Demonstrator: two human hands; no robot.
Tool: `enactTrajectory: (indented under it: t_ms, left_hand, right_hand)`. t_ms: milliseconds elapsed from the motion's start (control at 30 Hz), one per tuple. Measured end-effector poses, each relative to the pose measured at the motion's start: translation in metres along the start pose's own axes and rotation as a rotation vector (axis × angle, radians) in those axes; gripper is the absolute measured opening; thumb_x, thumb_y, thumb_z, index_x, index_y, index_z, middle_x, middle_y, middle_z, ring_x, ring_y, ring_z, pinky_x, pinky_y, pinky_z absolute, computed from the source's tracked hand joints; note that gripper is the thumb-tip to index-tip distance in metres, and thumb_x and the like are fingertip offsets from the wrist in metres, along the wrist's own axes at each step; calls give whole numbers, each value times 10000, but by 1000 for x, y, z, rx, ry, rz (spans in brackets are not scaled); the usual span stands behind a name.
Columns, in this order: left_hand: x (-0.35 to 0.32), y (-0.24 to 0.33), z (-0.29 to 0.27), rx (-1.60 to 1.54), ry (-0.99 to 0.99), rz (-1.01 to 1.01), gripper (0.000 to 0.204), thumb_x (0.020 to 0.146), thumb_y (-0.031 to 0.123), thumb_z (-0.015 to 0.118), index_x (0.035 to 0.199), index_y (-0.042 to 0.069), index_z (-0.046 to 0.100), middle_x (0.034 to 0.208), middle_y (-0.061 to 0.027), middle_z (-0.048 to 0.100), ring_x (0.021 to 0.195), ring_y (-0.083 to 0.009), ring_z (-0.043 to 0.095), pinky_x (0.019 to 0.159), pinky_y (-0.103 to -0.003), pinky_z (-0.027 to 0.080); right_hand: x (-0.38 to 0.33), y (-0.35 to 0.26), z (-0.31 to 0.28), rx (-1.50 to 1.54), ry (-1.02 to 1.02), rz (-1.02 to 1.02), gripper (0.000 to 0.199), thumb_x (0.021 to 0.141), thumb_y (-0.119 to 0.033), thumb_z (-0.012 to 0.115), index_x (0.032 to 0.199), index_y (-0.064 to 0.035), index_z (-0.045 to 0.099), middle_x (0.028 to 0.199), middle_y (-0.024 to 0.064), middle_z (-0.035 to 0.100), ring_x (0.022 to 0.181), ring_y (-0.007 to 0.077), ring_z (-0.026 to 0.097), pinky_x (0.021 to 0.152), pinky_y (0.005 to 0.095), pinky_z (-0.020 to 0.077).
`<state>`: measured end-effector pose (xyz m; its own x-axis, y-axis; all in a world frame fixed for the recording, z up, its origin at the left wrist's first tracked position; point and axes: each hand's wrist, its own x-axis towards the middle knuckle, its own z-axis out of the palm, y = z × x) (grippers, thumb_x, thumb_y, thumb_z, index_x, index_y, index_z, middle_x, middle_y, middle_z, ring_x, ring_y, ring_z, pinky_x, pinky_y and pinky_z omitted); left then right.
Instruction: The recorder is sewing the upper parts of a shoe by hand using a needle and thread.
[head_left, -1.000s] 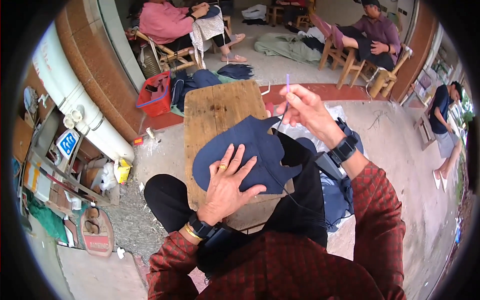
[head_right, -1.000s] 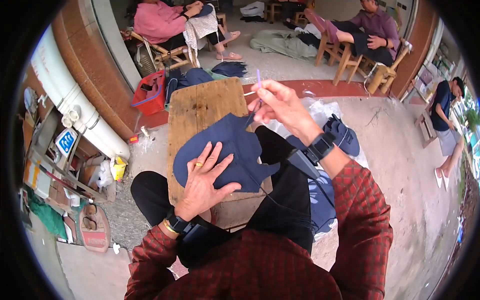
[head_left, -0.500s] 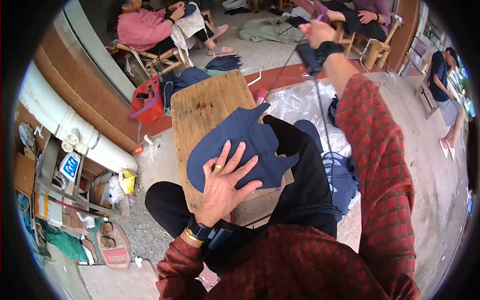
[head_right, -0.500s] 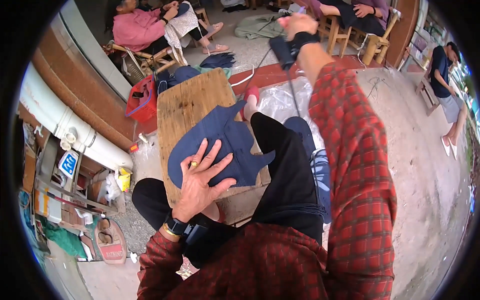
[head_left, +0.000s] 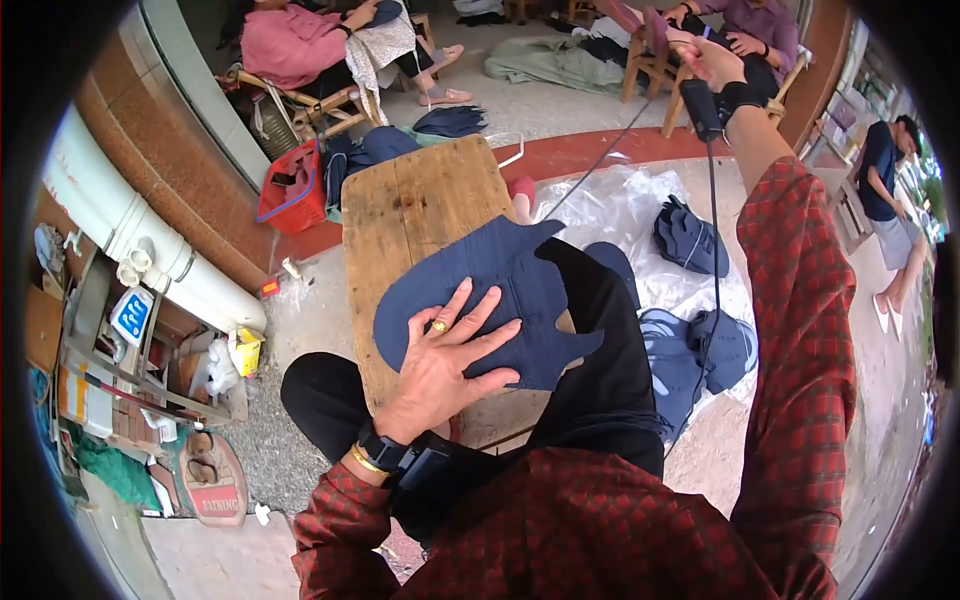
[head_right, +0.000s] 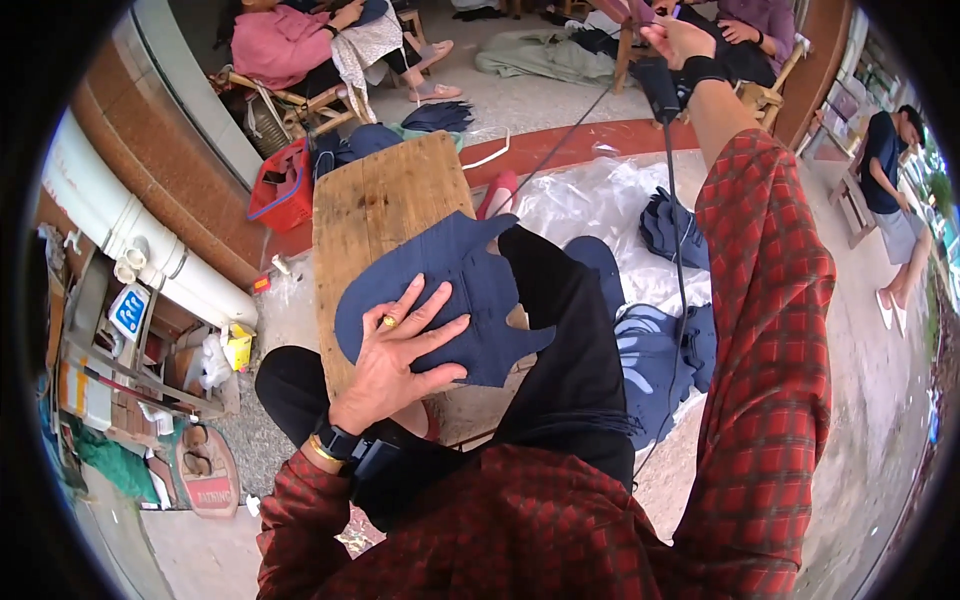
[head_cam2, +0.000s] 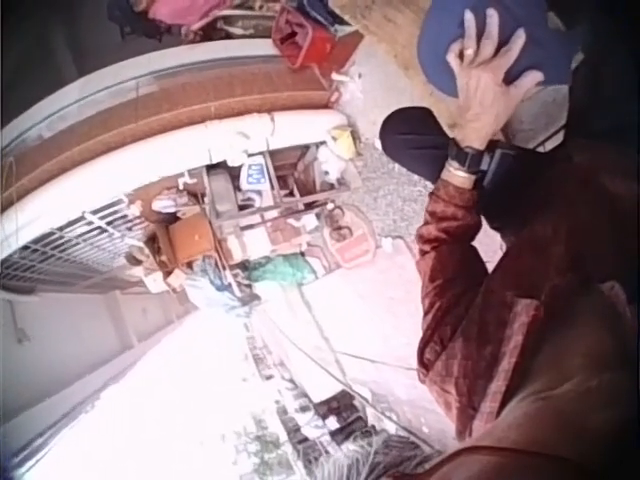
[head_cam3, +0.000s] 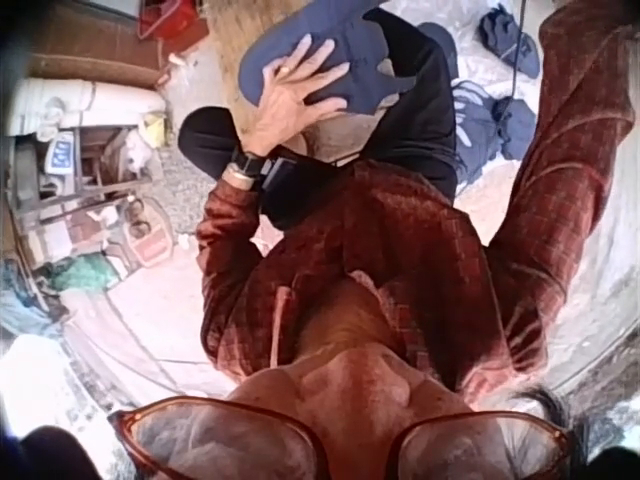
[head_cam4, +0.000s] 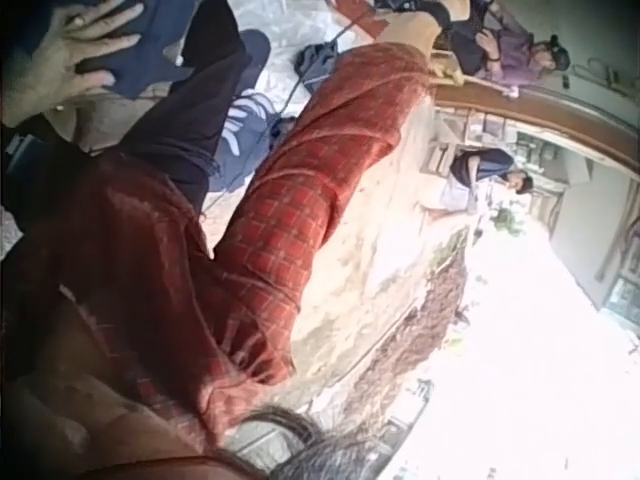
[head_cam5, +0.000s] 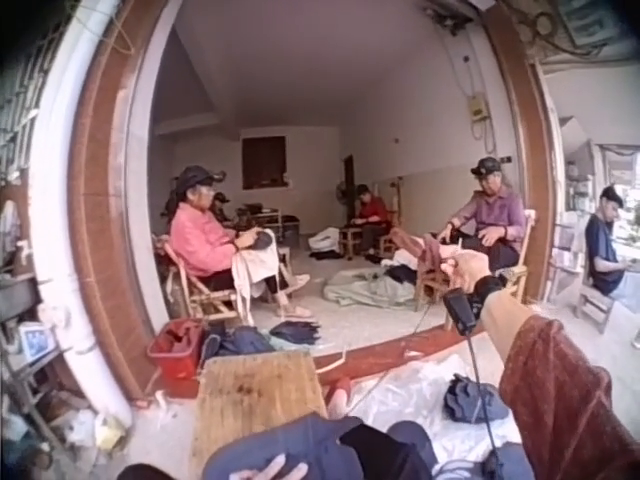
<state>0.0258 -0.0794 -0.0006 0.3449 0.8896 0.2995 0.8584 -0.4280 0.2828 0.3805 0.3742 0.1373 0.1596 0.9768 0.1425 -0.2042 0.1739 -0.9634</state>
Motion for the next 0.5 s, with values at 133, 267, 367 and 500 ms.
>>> enactTrajectory:
  t_ms: [133,267,367,500]
  left_hand:
    - [11,-1,-1,-97,-9,106,611,766,434,838,1327,233,702,1597,-44,461,1526,-286,328,1143,-464,250]
    - [13,-5,1,-102,-40,152,617,774,444,828,1343,247,693,1611,-33,440,1535,-283,311,1158,-464,241]
    - [10,-7,-1,-82,-57,140,617,783,456,817,1350,251,687,1619,-30,428,1537,-284,306,1164,-465,238]
    - [16,-3,0,-113,-60,157,611,795,467,807,1351,245,685,1617,-31,431,1538,-281,304,1170,-467,235]
  right_hand:
    - [-25,-36,-41,-18,44,-181,185,1000,-130,640,1090,32,642,931,93,712,814,192,752,651,231,613]
    - [-16,-50,-70,21,209,-448,194,973,-84,669,1069,78,622,931,163,706,814,299,757,717,307,662]
    - [-9,-47,-64,14,236,-438,200,975,-88,670,1080,77,628,936,168,708,805,294,755,712,298,659]
    - [-5,-37,-71,58,-8,-399,242,996,-104,651,1165,68,640,969,144,714,872,253,747,733,265,633]
